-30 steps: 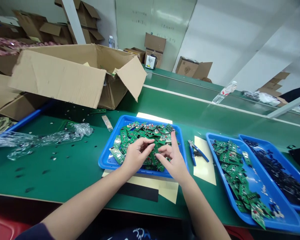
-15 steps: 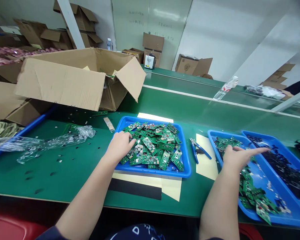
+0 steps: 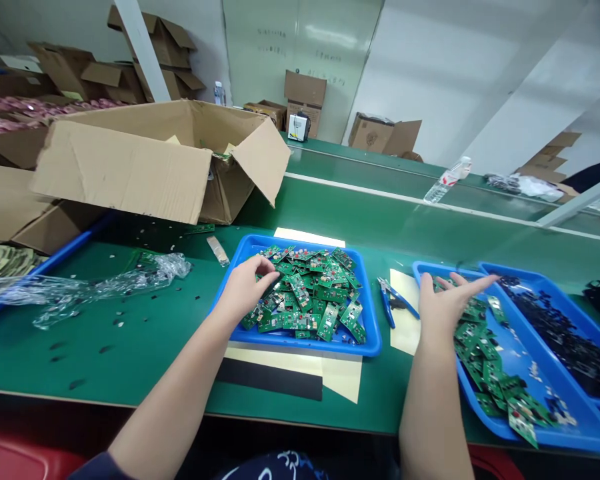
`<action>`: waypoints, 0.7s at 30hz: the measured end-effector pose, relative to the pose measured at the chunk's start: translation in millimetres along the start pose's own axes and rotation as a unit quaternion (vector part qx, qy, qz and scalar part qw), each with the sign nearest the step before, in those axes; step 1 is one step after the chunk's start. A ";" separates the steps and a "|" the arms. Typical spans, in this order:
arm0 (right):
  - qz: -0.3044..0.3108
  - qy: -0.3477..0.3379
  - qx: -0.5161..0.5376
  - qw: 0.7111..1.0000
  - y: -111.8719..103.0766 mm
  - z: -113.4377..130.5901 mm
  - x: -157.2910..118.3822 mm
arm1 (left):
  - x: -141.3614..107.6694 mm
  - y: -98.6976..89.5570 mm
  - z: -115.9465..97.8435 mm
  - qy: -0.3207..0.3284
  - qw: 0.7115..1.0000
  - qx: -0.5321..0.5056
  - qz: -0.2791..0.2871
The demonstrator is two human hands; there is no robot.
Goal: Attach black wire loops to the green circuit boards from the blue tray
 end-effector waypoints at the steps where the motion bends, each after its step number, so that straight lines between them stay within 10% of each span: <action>1: 0.023 -0.014 0.041 0.999 7.5 6.1 -6.2 | 0.1 -4.7 -0.5 0.000 0.997 -0.062 -0.035; 4: 0.157 -0.044 0.163 0.973 38.8 29.4 -36.4 | -2.1 -7.3 2.2 -0.035 0.967 -0.236 -0.085; 10: 0.488 -0.075 0.252 0.832 86.1 75.5 -133.5 | -17.0 34.4 -4.8 -0.157 0.885 -0.438 0.030; 21: 0.486 0.053 0.334 0.806 82.3 68.0 -140.7 | -25.7 55.4 -9.9 -0.200 0.818 -0.527 0.111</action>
Point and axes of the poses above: each hand's wrist, its own x-axis towards the middle knuckle, its own y-axis out of the palm, z = x × y, the point moved 7 cm from there along x, towards the middle knuckle, and after that the axes turned 2 degrees about x, right-handed, at the moved point
